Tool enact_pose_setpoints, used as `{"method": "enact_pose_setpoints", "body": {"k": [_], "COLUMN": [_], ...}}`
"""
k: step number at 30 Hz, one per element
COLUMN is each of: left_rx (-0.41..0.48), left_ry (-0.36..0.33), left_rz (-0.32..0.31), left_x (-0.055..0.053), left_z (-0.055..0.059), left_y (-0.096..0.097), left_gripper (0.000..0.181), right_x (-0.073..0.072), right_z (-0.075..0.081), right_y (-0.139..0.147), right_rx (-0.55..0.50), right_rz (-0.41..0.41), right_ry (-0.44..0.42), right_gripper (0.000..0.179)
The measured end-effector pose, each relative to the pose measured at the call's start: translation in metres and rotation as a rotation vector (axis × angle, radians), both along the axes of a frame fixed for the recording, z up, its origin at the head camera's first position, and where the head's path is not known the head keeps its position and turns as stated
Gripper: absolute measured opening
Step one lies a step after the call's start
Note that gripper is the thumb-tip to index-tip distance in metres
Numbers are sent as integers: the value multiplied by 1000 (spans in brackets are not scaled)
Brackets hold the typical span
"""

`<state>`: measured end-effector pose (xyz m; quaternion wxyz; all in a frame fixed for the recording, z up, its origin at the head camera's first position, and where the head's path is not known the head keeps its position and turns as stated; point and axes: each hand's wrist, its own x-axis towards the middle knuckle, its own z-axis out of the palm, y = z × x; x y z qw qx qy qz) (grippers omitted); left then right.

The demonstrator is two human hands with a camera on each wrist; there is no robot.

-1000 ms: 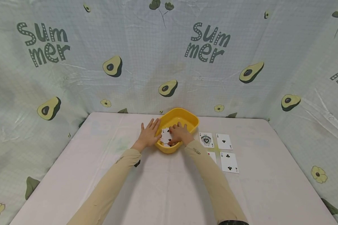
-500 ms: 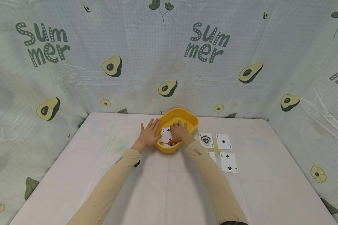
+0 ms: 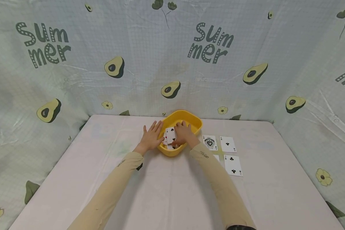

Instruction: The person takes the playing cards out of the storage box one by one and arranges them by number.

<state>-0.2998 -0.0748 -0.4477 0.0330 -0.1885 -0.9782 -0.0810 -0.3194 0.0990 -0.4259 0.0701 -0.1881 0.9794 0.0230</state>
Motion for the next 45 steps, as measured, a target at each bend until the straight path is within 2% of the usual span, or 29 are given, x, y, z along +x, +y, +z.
{"method": "enact_pose_setpoints", "body": {"k": [13, 22, 31, 45], "left_rx": [4, 10, 4, 21], "left_ry": [-2, -9, -4, -12], "left_rz": [10, 7, 3, -4], "left_x": [-2, -2, -1, 0], "left_z": [-1, 0, 2, 2], "left_y": [1, 2, 1, 0], "left_gripper": [71, 71, 71, 72], "right_x": [7, 19, 33, 57], "right_z": [21, 35, 36, 36], "right_y": [11, 23, 46, 83], "right_rx": [-87, -110, -147, -134], "right_rz": [-14, 16, 29, 27], "right_ry": [44, 93, 134, 200], "right_gripper": [84, 84, 89, 90]}}
